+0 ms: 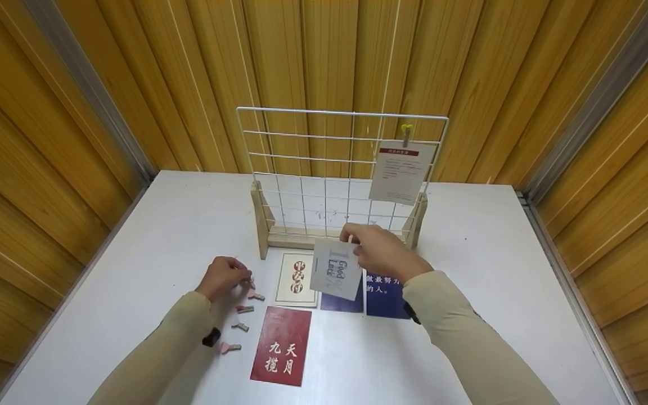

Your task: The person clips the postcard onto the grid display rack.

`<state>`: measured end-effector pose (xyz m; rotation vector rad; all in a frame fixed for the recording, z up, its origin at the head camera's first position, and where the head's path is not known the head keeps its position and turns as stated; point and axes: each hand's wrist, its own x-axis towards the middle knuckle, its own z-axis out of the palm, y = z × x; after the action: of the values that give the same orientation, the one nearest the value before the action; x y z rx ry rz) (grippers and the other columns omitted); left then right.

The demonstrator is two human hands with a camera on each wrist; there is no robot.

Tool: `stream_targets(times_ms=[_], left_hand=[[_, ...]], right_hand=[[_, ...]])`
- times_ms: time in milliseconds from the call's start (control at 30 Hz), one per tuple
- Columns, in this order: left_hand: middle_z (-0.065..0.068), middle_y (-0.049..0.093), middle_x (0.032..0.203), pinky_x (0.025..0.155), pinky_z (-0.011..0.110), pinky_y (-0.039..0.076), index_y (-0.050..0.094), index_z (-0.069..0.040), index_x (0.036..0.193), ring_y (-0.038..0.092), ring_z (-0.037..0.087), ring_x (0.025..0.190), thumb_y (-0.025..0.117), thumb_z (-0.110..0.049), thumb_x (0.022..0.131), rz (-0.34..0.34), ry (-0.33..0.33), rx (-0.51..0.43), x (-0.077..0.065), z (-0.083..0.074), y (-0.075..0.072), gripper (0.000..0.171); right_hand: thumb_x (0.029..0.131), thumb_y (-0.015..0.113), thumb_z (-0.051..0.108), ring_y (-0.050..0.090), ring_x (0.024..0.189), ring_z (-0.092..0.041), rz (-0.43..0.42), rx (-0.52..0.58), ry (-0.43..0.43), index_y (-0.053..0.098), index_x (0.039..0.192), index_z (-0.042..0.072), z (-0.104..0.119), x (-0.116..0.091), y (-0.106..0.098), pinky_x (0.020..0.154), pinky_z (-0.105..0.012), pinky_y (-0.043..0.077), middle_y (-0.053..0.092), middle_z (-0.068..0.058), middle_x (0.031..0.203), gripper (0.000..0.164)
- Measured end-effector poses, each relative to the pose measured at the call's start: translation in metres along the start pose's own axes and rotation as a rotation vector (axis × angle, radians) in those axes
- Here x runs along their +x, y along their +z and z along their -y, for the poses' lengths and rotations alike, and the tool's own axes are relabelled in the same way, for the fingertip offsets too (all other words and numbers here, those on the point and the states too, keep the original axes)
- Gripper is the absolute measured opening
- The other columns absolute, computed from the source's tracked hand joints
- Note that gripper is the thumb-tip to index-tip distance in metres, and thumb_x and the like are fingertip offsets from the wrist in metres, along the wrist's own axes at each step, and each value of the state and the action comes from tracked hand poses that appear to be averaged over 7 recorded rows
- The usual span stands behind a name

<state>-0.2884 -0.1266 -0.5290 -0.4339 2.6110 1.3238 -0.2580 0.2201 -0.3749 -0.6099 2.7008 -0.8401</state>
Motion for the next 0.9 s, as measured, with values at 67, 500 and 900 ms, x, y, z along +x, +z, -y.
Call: stream_targets(times_ms=[67,500,900], left_hand=[[0.003,0.066,0.081,0.086,0.047,0.039,0.067,-0.01,0.09,0.059,0.025,0.085,0.073,-0.024,0.084,0.0,0.01,0.002,0.0,0.0,0.0,0.017],[0.004,0.065,0.087,0.087,0.048,0.039,0.066,-0.009,0.095,0.058,0.027,0.089,0.073,-0.024,0.085,0.013,-0.019,-0.019,0.002,0.0,0.0,0.019],[0.004,0.065,0.088,0.084,0.047,0.038,0.066,-0.01,0.094,0.057,0.027,0.087,0.074,-0.024,0.084,-0.001,-0.013,-0.01,0.005,0.001,-0.001,0.019]], right_hand=[[0.096,0.049,-0.009,0.066,0.096,-0.033,-0.017,-0.019,-0.002,0.061,0.11,0.01,0.003,0.002,-0.006,0.078,-0.047,0.055,0.064,-0.014,0.107,0.027],[0.098,0.052,-0.002,0.065,0.102,-0.038,-0.119,-0.129,0.0,0.062,0.115,0.011,0.026,0.009,-0.037,0.079,-0.046,0.054,0.066,-0.016,0.112,0.024],[0.097,0.055,-0.004,0.064,0.103,-0.039,-0.259,-0.263,-0.067,0.062,0.118,0.008,0.035,0.02,-0.056,0.074,-0.048,0.054,0.065,-0.018,0.116,0.026]])
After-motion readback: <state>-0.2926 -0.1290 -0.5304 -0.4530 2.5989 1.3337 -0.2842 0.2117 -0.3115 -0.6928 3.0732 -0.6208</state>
